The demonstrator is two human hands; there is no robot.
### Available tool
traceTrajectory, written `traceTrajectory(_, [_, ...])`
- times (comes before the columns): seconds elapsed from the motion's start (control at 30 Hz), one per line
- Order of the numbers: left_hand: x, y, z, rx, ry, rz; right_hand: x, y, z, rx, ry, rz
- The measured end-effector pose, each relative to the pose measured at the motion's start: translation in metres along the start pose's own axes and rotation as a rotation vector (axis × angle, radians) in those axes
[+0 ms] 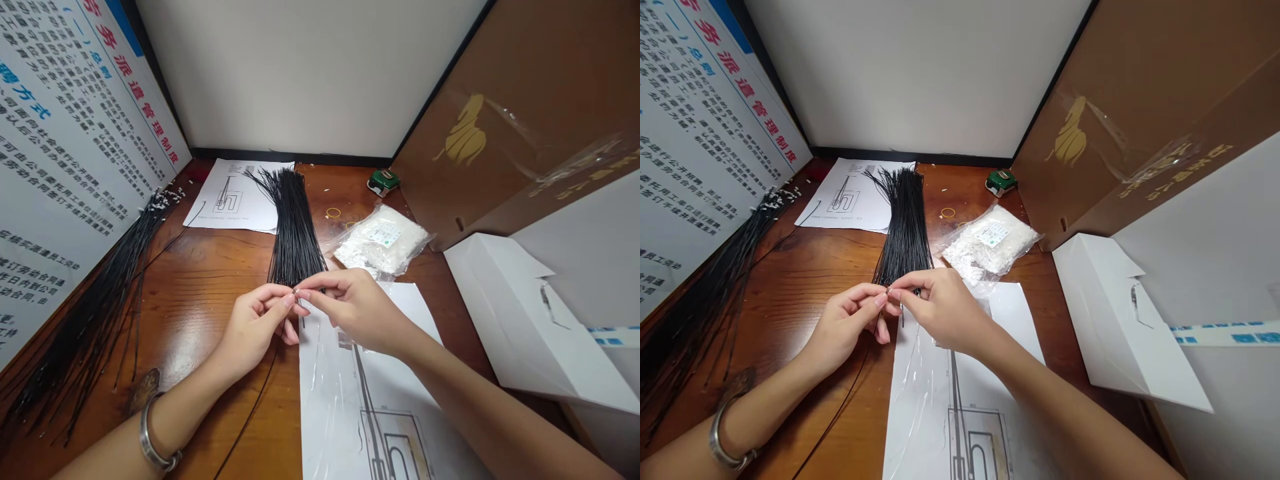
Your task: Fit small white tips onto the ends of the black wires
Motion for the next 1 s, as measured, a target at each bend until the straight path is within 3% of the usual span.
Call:
traceTrajectory(0.57, [0.0012, -0.0022, -0.0008, 0.003, -0.012, 0.025, 0.0023, 0.0038, 0.0003, 0.106, -0.063, -0.09])
traceTrajectory(1.0, [0.001, 0.0002, -0.0008, 0.022, -0.009, 0.041, -0.001, 0.0081, -0.001, 0.048, 0.025, -0.057])
Point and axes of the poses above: each hand's wrist, its own z-axis away from the middle knuckle, its own x-axis out of the palm, y = z × x, the point moved 5 cm from there along -z, towards the middle knuckle, and after that the axes turned 4 degrees about y, right-handed, at the moved point
